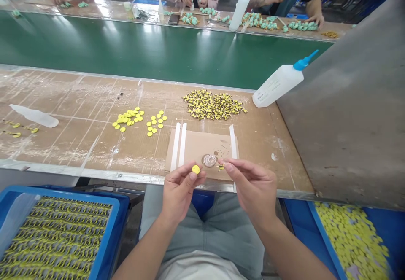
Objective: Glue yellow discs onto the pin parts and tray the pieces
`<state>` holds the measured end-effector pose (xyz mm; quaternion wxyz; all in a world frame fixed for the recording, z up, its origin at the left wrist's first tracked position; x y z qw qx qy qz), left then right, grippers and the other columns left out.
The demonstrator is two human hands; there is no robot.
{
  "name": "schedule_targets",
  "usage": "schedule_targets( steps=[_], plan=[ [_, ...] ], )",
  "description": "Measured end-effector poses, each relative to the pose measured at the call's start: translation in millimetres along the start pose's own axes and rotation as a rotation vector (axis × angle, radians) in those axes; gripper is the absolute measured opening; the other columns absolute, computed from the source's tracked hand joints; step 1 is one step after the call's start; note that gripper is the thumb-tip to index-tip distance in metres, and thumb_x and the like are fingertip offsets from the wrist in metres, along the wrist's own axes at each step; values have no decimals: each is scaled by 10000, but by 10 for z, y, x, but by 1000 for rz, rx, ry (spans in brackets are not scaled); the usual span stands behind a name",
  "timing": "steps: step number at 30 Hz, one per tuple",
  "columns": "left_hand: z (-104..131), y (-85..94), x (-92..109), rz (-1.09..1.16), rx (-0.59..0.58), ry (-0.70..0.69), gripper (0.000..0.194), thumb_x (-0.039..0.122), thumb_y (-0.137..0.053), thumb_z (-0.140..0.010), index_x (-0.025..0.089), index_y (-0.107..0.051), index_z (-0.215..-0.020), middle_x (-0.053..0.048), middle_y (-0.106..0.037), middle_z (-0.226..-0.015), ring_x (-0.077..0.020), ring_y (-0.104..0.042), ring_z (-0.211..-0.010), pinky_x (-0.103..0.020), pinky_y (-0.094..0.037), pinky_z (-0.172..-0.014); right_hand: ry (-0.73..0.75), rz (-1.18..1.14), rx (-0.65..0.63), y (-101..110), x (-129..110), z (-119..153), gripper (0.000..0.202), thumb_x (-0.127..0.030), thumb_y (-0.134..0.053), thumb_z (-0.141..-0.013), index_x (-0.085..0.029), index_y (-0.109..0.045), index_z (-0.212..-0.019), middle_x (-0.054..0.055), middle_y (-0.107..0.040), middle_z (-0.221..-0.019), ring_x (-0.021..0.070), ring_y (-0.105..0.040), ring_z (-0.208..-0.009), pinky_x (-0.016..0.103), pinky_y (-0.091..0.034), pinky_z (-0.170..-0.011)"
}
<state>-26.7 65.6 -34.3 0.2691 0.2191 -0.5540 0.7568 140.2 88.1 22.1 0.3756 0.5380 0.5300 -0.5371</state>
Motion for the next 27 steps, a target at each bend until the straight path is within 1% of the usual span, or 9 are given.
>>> schedule_targets(
  steps=[3,6,10,15,21,27],
  plan=[
    [66,-85,0,5,-53,-10,213,276,-890,-778,258,-841,-985,-48,-831,-960,-175,-804,-829,-211,-658,-778,67,19,-41,-103,-112,85,96,-191,-844,-879,-242,-829,-959,73,-787,-992,214,-773,-908,275,-641,-905],
    [108,-126,3,4,-80,-17,189,264,-866,-807,264,-840,-994,-44,-828,-981,-182,-803,-882,-207,-653,-806,118,50,-57,-175,-166,136,133,-133,-819,-882,-232,-824,-970,75,-784,-1011,228,-772,-917,305,-654,-896],
    [125,-152,13,4,-102,-29,181,252,-852,-824,268,-839,-1004,-44,-824,-1006,-180,-799,-915,-185,-641,-826,167,116,-80,-232,-189,167,170,-105,-802,-890,-242,-820,-988,62,-783,-1021,225,-771,-903,337,-654,-911],
    [148,-158,17,13,-93,-43,181,247,-850,-825,269,-839,-1004,-42,-823,-1023,-174,-797,-921,-179,-634,-843,255,132,-85,-270,-233,186,231,-70,-800,-876,-266,-815,-998,29,-783,-1015,203,-765,-894,316,-661,-876],
    [165,-142,3,4,-68,-41,178,252,-857,-817,259,-840,-994,-53,-820,-1049,-175,-793,-948,-181,-635,-841,270,137,-78,-291,-247,190,232,-70,-803,-871,-268,-816,-992,26,-784,-993,214,-766,-867,339,-676,-838],
    [151,-125,-14,-3,-60,-34,178,253,-854,-820,264,-840,-997,-46,-821,-1053,-166,-791,-955,-173,-631,-839,279,136,-74,-293,-236,179,252,-57,-804,-862,-271,-816,-994,21,-785,-980,204,-766,-854,317,-677,-823]
  ],
)
Point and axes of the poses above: each hand's wrist, its own z-axis away from the middle knuckle, its own y-axis out of the back of the hand, x = y × z, the point moved 5 cm from there along -z, towards the middle knuckle
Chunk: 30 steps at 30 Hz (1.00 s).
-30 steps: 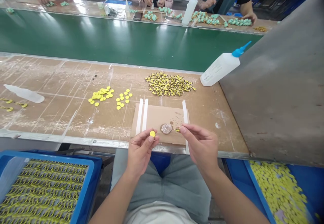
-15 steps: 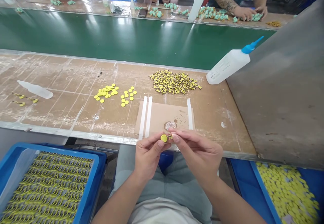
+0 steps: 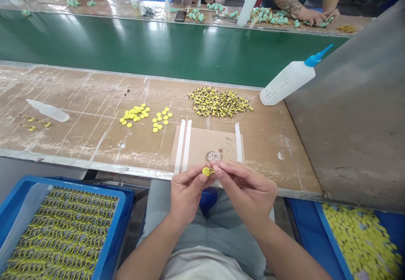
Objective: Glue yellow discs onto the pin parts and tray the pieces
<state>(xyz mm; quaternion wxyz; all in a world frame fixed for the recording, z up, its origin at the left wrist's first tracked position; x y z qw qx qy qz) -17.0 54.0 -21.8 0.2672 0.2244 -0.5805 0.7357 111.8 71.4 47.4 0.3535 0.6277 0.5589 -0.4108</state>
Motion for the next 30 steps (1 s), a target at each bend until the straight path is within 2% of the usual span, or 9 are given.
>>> schedule_targets(
  steps=[8,14,18,24,30],
  plan=[
    [6,-2,6,-5,24,-23,183,249,-867,-803,256,-841,-984,-67,-820,-1055,-186,-789,-970,-201,-640,-839,-10,21,-16,10,33,24,249,-57,-805,-865,-273,-818,-989,28,-785,-992,208,-765,-868,315,-669,-819],
    [8,-19,29,-17,44,-53,191,256,-892,-768,258,-846,-953,-76,-827,-985,-212,-796,-921,-274,-666,-823,8,30,-16,12,19,29,280,-55,-803,-867,-295,-815,-1011,17,-783,-1003,211,-763,-868,327,-673,-808],
    [8,-34,37,-10,48,-66,182,252,-899,-758,255,-849,-933,-66,-829,-977,-189,-796,-896,-237,-659,-810,29,43,-28,7,15,42,292,-52,-797,-870,-300,-810,-1023,18,-782,-1015,220,-765,-884,336,-676,-801],
    [21,-25,21,-22,59,-79,180,248,-900,-754,256,-851,-927,-70,-827,-977,-203,-795,-895,-262,-667,-801,55,51,-36,8,-5,39,277,-60,-796,-874,-301,-805,-1011,15,-783,-996,219,-765,-871,345,-682,-800],
    [36,-37,5,-38,92,-62,191,287,-927,-715,253,-854,-888,-71,-825,-926,-197,-792,-861,-246,-663,-771,-11,44,-15,43,16,41,133,-136,-809,-879,-258,-803,-932,49,-783,-943,244,-766,-828,389,-690,-800]
  ],
)
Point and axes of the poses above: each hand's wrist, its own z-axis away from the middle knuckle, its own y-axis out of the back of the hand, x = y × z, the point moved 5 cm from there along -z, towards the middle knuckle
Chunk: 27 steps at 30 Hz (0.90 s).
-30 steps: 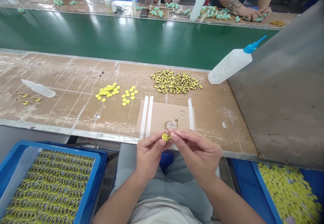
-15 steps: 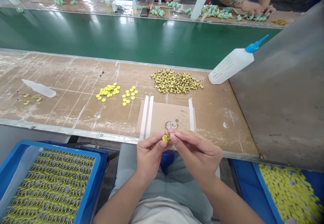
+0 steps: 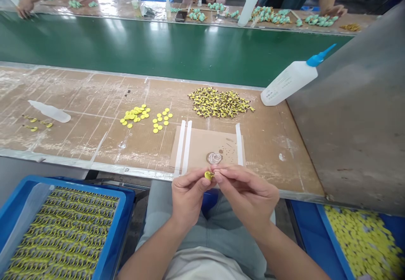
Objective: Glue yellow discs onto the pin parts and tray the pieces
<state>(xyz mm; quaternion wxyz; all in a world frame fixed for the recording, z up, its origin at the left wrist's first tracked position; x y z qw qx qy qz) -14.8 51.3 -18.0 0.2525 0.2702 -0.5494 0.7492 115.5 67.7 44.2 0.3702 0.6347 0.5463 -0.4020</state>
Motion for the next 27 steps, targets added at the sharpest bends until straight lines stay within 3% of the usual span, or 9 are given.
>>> schedule_targets(
  steps=[11,18,27],
  plan=[
    [-3,11,12,-73,14,-30,191,303,-917,-724,263,-856,-900,-74,-818,-927,-190,-778,-846,-248,-657,-753,12,-44,-60,-14,-23,-48,220,-61,-782,-869,-261,-810,-955,40,-782,-945,222,-760,-854,327,-666,-785],
    [-25,75,41,-181,-46,-118,185,260,-875,-778,270,-851,-961,-59,-794,-886,-163,-742,-813,-240,-637,-739,-5,-11,-130,12,-5,-108,214,-76,-816,-857,-269,-818,-950,19,-786,-926,194,-757,-847,278,-641,-821],
    [-21,85,107,-267,-56,-207,208,263,-879,-774,289,-847,-978,-65,-786,-854,-165,-721,-800,-251,-604,-735,-38,-4,-139,32,39,-124,115,-169,-840,-856,-262,-825,-922,43,-787,-904,234,-765,-821,351,-666,-823]
  ],
)
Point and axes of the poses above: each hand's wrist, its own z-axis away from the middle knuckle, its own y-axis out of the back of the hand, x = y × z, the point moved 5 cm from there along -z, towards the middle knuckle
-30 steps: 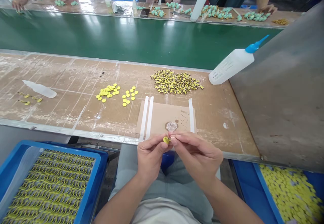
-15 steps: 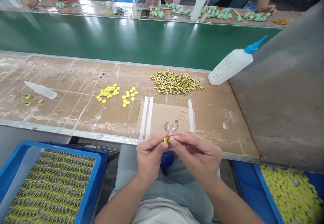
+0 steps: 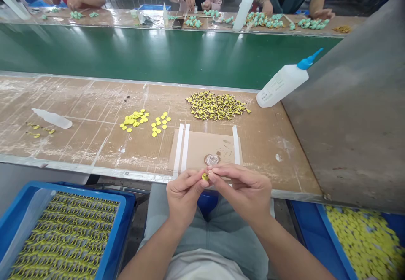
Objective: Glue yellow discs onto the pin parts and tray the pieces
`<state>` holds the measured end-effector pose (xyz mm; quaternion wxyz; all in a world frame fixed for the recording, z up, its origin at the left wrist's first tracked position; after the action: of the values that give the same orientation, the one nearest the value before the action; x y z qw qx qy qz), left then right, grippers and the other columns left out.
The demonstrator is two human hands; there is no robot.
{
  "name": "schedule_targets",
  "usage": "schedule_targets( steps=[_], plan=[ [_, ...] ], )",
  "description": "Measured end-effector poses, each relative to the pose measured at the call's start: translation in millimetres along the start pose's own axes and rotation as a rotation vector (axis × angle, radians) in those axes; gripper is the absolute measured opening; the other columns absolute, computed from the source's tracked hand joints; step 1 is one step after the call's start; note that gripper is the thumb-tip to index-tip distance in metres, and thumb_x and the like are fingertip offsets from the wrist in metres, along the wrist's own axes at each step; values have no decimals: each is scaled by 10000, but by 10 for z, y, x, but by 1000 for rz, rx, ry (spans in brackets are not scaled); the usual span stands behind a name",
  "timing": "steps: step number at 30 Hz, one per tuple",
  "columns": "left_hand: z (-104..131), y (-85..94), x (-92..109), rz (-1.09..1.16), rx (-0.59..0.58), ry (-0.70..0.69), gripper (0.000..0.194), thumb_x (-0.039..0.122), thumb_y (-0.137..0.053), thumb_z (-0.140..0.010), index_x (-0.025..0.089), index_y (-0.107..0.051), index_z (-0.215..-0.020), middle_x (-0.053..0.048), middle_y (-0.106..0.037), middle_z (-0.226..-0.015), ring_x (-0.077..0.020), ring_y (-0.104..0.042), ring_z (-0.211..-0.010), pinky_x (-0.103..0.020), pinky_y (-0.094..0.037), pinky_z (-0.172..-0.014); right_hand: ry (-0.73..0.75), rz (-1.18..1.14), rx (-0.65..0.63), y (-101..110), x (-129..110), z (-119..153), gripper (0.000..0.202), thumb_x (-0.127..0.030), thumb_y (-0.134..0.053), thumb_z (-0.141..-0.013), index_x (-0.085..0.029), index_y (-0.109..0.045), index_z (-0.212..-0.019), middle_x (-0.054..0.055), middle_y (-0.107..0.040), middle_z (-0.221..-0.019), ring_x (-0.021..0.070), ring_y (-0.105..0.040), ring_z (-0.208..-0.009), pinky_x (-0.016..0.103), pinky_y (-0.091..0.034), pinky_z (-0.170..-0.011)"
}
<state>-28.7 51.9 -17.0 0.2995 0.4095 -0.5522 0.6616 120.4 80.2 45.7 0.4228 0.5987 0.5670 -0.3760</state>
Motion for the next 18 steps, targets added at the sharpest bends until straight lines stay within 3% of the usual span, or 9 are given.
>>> schedule_targets(
  steps=[5,13,15,18],
  plan=[
    [-24,23,21,-16,-35,-11,204,260,-915,-725,286,-856,-919,-52,-765,-773,-139,-700,-715,-223,-580,-673,-89,-92,-36,29,41,-14,69,-214,-859,-843,-252,-831,-893,57,-784,-881,242,-761,-803,358,-671,-788],
    [-103,-40,188,4,-220,-91,202,272,-980,-613,309,-849,-762,-27,-725,-674,-163,-701,-630,-293,-602,-636,-202,-435,-255,-52,40,-6,175,-127,-825,-847,-273,-833,-943,50,-783,-866,195,-743,-765,285,-632,-706],
    [-119,-57,273,-21,-256,-142,296,308,-999,-566,319,-854,-825,-21,-704,-666,-152,-675,-623,-273,-576,-606,-223,-486,-314,-70,39,8,188,-122,-824,-852,-276,-833,-959,52,-782,-876,202,-742,-791,303,-629,-726],
    [-103,-71,403,-71,-327,-247,546,321,-999,-553,361,-827,-1070,-3,-681,-670,-136,-632,-626,-259,-542,-607,-212,-535,-391,-87,10,12,231,-92,-828,-843,-283,-832,-973,42,-778,-868,201,-733,-800,322,-619,-752]
  ],
)
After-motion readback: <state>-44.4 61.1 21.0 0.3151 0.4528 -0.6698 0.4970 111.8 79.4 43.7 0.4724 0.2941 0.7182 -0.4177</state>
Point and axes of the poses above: each hand's wrist, its own z-axis away from the middle knuckle, its own y-axis out of the back of the hand, x = y × z, the point moved 5 cm from there along -z, towards the middle knuckle
